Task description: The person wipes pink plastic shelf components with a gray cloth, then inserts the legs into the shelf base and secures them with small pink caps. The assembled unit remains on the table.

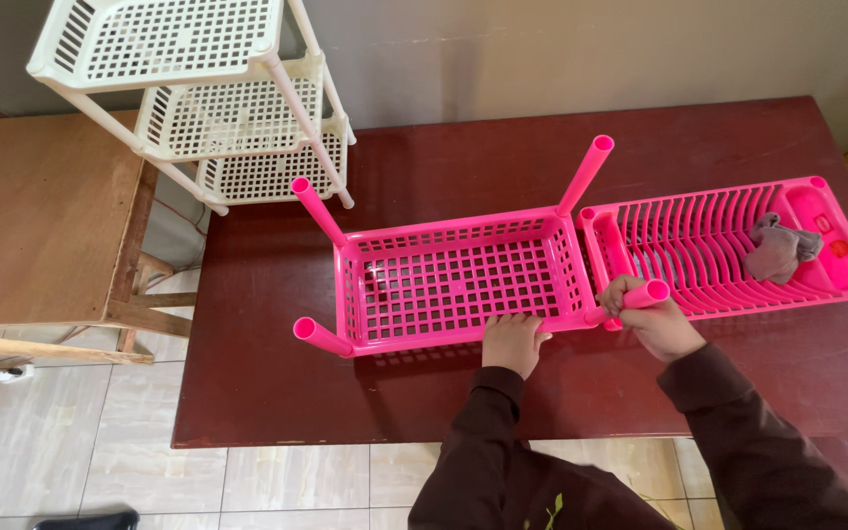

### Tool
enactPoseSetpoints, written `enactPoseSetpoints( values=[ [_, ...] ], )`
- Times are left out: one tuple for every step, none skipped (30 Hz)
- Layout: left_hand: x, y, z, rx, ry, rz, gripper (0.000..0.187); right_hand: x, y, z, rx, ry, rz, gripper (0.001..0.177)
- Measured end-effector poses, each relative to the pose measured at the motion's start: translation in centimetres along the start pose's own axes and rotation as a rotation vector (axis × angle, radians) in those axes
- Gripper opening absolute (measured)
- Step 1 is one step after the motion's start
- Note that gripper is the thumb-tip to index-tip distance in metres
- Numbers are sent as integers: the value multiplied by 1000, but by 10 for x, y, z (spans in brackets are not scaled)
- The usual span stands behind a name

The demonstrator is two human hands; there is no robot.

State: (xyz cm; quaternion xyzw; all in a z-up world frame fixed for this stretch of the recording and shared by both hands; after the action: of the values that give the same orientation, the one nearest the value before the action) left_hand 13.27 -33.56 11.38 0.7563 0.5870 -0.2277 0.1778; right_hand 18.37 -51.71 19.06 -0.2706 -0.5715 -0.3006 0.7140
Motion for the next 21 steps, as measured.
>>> enactPoseSetpoints(
  values=[
    [-1, 1, 1, 6, -2, 6, 27, -2, 2, -2, 56, -5, 16, 27],
    [-2, 2, 2, 12, -3, 12, 27, -3, 5, -4, 112, -10, 33, 27],
    [-2, 2, 2, 10, -5, 13, 27, -3, 8, -5, 169, -14, 48, 28],
    [-2, 2, 2, 9, -6, 15, 26, -4, 10, -9, 183, -51, 87, 27],
    [-3, 2, 2, 6, -8, 17, 26, -4, 10, -11, 197, -88, 126, 25],
    [-4, 2, 1, 3, -2, 10, 26, -6, 8, -11, 212, -126, 164, 24],
    [-4, 1, 1, 0, 5, 3, 27, -3, 9, -13, 173, -138, 147, 25],
    [-4, 1, 1, -3, 11, -4, 27, -3, 7, -13, 135, -151, 129, 25],
    [-3, 0, 0, -2, 12, -6, 27, -4, 5, -9, 97, -163, 109, 26],
    [-2, 0, -1, -2, 12, -9, 26, -4, 4, -6, 46, -140, 66, 27],
    [-2, -1, 1, 0, 10, -9, 26, -6, 0, -4, -6, -118, 24, 28],
    [-3, -1, 1, -13, 4, -2, 26, -6, -3, -3, -59, -96, -17, 29],
    [-3, -1, 1, -25, 2, 7, 26, -7, -5, -2, -99, -125, -25, 30],
    [-2, -2, 0, -36, -1, 16, 26, -8, -7, -1, -140, -154, -32, 31],
    [-3, -1, 1, -30, 7, 11, 26, -5, -10, -4, -183, -186, -39, 33],
    [-3, -1, 3, -24, 15, 5, 27, -5, -11, -4, -197, -218, -5, 29],
    [-2, 0, 3, -18, 24, 0, 27, -4, -12, -5, -211, -251, 27, 26],
    [-3, 0, 3, -18, 26, 1, 27, -2, -14, -5, -226, -283, 60, 23],
    [-2, 0, 3, -19, 28, 0, 27, 7, -15, -2, -227, -391, 23, 22],
    [-2, -1, 3, -19, 30, 0, 26, 17, -18, 3, -229, -499, -14, 21],
    [-2, -1, 3, -12, 39, -4, 27, 25, -19, 9, -229, -607, -52, 21]
  ],
)
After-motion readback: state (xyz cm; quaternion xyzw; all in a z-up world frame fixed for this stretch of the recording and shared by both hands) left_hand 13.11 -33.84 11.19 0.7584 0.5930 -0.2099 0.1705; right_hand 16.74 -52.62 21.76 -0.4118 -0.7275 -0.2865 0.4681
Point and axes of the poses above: each hand's wrist, its own y-axis towards the middle knuckle, its own z-axis out of the palm, x = y × z, the point moved 9 cm from there along y, towards the middle knuckle, and after that the axes turned 14 degrees about x, right-handed, at the moved point
